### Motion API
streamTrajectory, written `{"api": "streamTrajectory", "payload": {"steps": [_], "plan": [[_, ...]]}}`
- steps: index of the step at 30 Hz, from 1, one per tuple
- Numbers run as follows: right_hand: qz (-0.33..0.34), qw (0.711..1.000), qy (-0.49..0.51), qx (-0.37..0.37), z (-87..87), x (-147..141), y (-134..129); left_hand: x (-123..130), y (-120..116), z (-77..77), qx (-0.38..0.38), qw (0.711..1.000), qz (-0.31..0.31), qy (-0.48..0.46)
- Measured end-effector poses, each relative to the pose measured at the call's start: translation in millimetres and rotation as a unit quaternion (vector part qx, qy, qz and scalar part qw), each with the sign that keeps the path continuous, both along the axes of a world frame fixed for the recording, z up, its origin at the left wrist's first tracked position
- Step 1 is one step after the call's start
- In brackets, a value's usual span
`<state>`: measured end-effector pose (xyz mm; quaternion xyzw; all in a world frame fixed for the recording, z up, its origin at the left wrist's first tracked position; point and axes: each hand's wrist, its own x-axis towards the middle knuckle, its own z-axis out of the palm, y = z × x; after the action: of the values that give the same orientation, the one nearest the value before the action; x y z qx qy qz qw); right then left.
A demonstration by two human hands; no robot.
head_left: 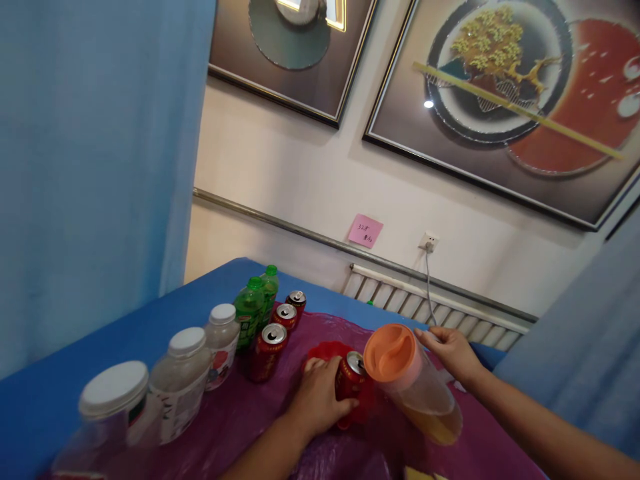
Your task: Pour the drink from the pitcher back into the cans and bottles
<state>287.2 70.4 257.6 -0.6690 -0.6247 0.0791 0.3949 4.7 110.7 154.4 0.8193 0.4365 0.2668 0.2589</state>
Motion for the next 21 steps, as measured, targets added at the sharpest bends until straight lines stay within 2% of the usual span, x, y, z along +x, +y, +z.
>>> {"api": "streamTrajectory", "payload": {"steps": [6, 12, 16, 21], "plan": [[-0.008, 1.0, 0.026, 0.01, -8.6, 1.6, 0.0, 0.1, 1.3, 1.1, 0.005, 1.0, 0.012, -0.004], [-0.054, 0.983, 0.166, 0.05, -20.5, 9.3, -3.5, 1.4, 4.3, 3.5, 0.007, 0.999, 0.044, -0.02], [-0.064, 0.949, 0.292, 0.097, -42.7, 22.7, -2.8, 2.6, 7.1, 3.5, 0.019, 0.998, 0.051, -0.041], [-0.07, 0.884, 0.444, 0.128, -72.9, 34.7, -1.1, 5.0, 9.0, 3.4, 0.033, 0.996, 0.058, -0.061]]}}
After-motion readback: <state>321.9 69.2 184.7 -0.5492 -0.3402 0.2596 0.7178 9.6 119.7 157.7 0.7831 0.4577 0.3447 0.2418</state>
